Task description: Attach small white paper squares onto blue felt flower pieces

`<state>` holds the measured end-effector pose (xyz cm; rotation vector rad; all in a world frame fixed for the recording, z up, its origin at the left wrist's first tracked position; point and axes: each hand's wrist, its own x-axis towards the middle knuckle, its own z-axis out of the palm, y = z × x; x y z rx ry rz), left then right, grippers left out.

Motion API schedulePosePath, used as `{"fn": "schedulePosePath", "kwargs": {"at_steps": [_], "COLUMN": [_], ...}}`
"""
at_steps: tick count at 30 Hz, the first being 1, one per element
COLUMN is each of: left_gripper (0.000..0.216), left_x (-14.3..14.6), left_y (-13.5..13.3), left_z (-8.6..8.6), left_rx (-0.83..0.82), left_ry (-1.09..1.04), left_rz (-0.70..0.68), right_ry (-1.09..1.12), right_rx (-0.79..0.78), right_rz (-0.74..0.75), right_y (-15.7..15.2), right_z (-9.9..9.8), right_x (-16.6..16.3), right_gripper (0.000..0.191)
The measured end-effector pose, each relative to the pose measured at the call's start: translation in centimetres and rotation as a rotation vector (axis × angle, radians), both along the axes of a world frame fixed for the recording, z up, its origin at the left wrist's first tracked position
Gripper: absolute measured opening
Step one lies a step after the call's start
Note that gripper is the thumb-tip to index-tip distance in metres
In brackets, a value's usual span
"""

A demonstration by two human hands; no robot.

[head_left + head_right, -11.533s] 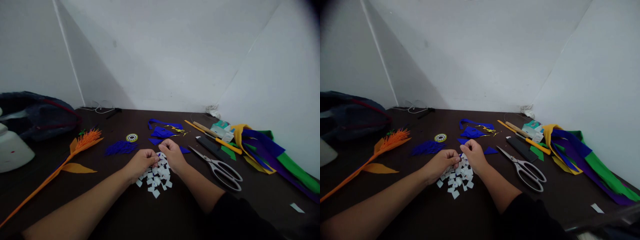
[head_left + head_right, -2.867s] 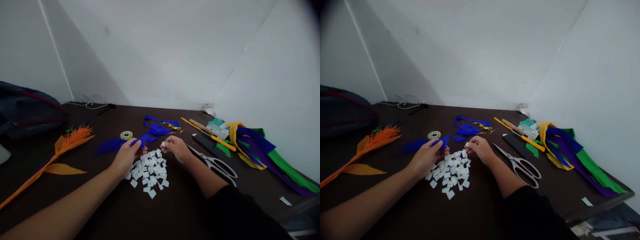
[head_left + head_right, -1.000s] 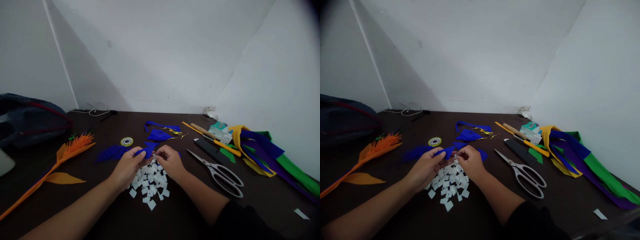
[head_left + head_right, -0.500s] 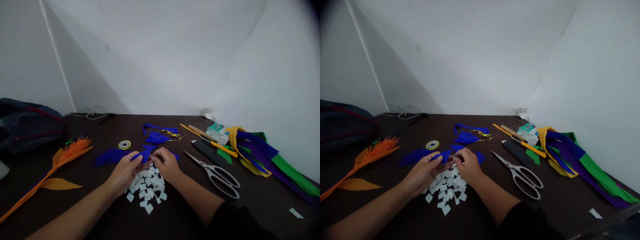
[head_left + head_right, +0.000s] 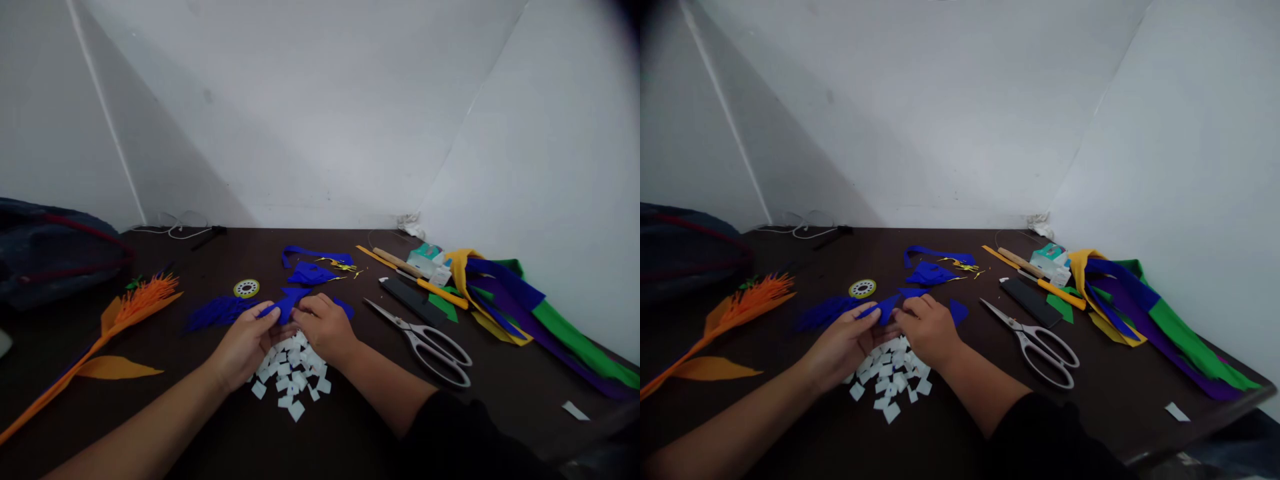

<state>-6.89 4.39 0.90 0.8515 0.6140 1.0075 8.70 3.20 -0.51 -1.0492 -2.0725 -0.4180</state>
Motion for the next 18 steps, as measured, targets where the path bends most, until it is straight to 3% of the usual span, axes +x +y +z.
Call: {"fn": "schedulePosePath", "kwargs": {"at_steps": [7, 14, 18], "left_gripper": [0.009, 0.013, 0.02], "left_x": [-0.16, 0.09, -0.24], "left_y": [-0.07, -0.62, -0.54], "left_z": [0.38, 0.53, 0.31], "left_rx": [-0.005, 0.162, 0.214], "left_ry": [0.081, 0.242, 0.387], "left_rz": [-0.001, 0.042, 0.091], "right_ry": [0.049, 0.353, 0.393], "right_rx": [0.001, -0.276, -0.353], "right_rz": [0.005, -0.037, 0.039], "right_y": [0.36, 0.51, 0.24], "right_z": [-0.16, -0.4, -0.14], "right_x": [0.59, 0.23, -0.2], "right_gripper": [0.021, 0.006, 0.008]}}
